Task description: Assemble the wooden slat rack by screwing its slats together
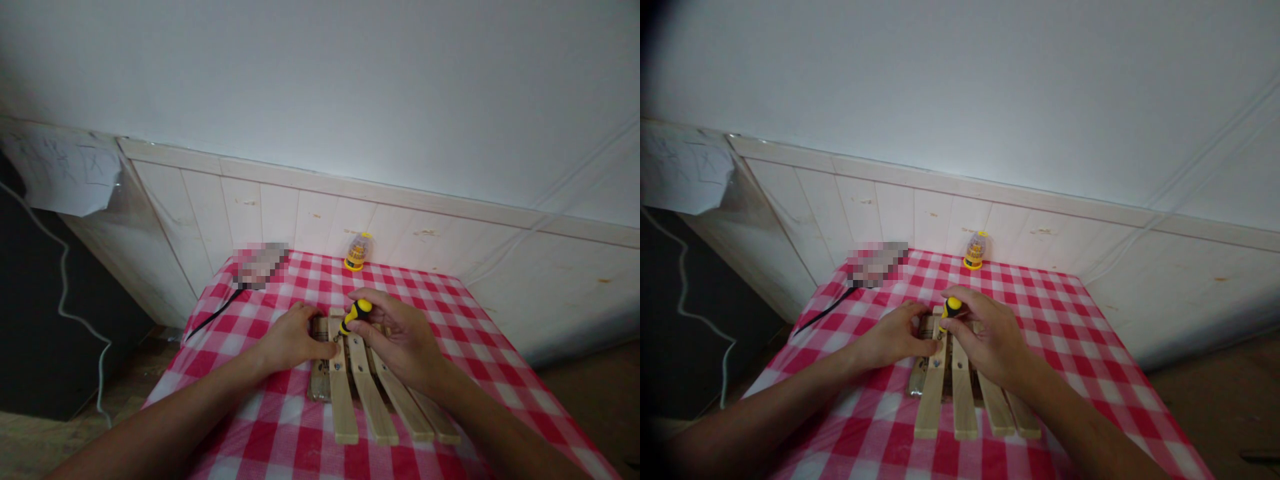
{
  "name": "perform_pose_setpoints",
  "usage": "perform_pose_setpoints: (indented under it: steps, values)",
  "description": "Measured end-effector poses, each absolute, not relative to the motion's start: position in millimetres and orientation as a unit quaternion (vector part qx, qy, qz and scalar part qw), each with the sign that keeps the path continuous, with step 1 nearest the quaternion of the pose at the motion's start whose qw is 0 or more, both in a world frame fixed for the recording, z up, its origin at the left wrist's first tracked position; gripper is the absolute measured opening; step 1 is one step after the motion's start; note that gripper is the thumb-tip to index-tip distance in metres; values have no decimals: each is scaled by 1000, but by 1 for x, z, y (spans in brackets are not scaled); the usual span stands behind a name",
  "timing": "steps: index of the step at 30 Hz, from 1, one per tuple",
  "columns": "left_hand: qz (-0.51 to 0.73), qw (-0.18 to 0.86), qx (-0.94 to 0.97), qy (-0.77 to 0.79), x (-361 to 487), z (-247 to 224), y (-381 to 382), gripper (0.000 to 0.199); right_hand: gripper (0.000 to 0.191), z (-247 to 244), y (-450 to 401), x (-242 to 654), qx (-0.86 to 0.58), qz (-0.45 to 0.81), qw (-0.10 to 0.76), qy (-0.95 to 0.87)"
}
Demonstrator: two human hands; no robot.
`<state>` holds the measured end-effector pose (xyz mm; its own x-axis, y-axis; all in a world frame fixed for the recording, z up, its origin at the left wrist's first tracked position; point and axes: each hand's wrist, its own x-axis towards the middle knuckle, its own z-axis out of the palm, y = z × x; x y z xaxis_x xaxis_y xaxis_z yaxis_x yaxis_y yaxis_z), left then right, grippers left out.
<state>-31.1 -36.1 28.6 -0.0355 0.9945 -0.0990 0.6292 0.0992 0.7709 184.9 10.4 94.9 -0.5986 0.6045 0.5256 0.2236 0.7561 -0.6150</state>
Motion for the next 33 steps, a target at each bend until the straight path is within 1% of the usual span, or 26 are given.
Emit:
perform_pose_setpoints:
  steps: [13, 18, 21, 33]
  values:
    - [272, 320, 623, 660, -31, 31, -36, 54, 22, 98, 9, 184, -253, 232, 385, -857]
    - [274, 333, 612, 664, -31, 29, -36, 60, 23, 103, 3, 186, -223, 248, 411, -848]
    - [282, 350, 604, 658, -31, 28, -35, 65, 24, 106, -1, 186, -201, 265, 404, -852]
    - [285, 345, 602, 661, -32, 31, -36, 67, 29, 110, -2, 185, -161, 246, 388, -873]
